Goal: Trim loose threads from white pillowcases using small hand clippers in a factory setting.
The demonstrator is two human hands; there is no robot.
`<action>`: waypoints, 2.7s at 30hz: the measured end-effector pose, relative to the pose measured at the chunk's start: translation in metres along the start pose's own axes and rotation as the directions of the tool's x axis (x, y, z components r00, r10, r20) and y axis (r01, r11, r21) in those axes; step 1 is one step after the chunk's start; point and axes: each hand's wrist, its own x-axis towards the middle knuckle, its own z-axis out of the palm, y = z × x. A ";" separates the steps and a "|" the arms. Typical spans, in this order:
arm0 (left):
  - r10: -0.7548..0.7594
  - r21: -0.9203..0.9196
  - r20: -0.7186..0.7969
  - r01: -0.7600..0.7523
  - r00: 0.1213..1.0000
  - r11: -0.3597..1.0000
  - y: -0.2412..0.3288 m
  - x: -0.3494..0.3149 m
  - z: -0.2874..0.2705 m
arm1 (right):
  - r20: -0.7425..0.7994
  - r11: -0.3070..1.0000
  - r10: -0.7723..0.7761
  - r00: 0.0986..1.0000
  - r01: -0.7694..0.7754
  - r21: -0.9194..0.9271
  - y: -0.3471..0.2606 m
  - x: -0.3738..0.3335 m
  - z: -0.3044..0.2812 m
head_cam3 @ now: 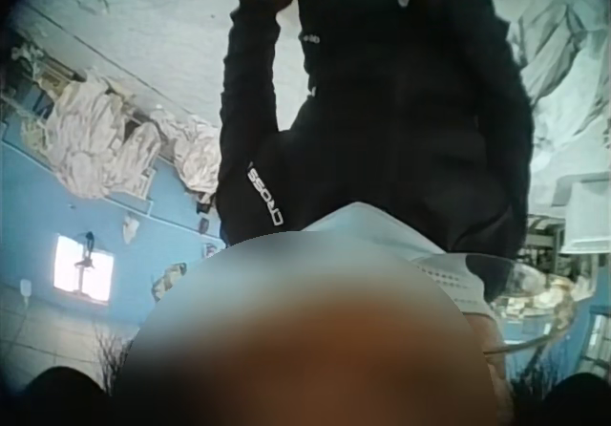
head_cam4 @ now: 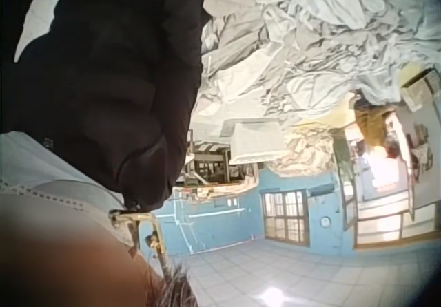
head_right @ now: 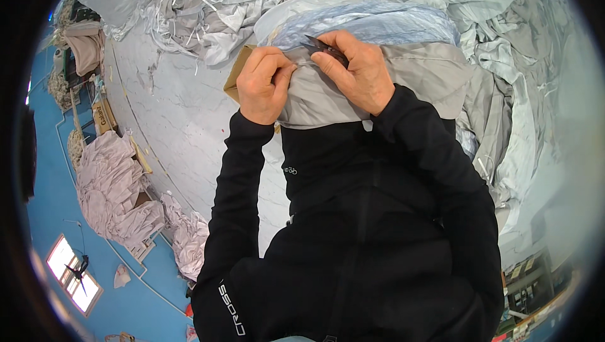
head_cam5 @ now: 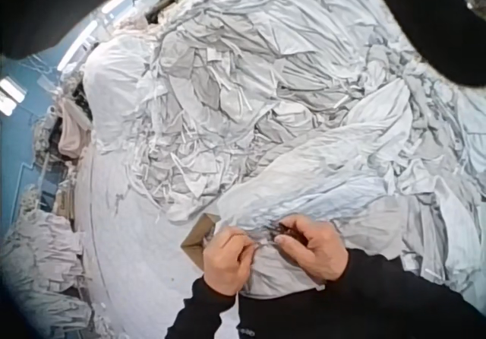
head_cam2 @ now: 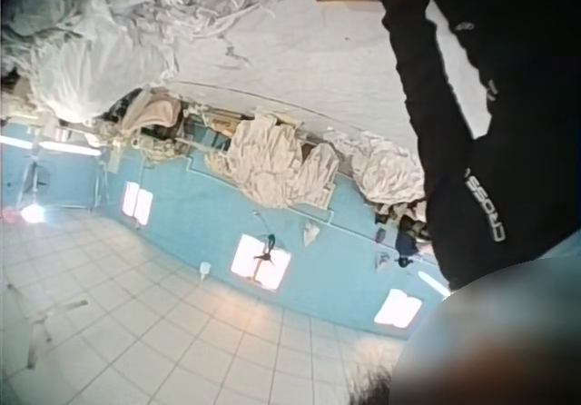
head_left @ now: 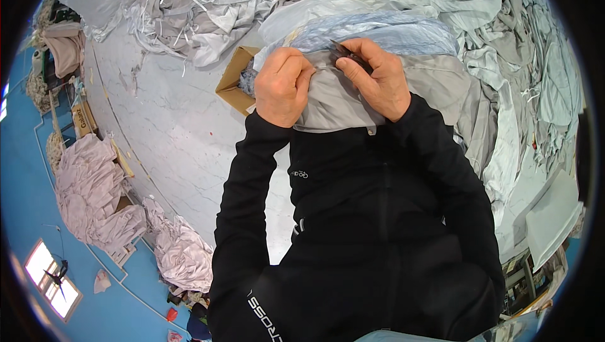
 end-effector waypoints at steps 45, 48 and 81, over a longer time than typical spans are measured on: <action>-0.058 -0.310 -0.074 0.032 0.996 0.950 0.013 -0.026 0.004 | 0.088 0.720 -0.483 0.871 0.453 -0.525 -0.006 -0.011 0.010; -0.058 -0.324 -0.074 0.031 0.996 0.946 0.012 -0.027 0.005 | 0.088 0.718 -0.488 0.868 0.457 -0.525 -0.005 -0.011 0.009; -0.274 -0.169 0.009 0.271 0.962 0.947 -0.044 -0.032 -0.035 | -0.345 0.985 -0.001 0.939 -0.059 -0.164 0.020 -0.037 -0.123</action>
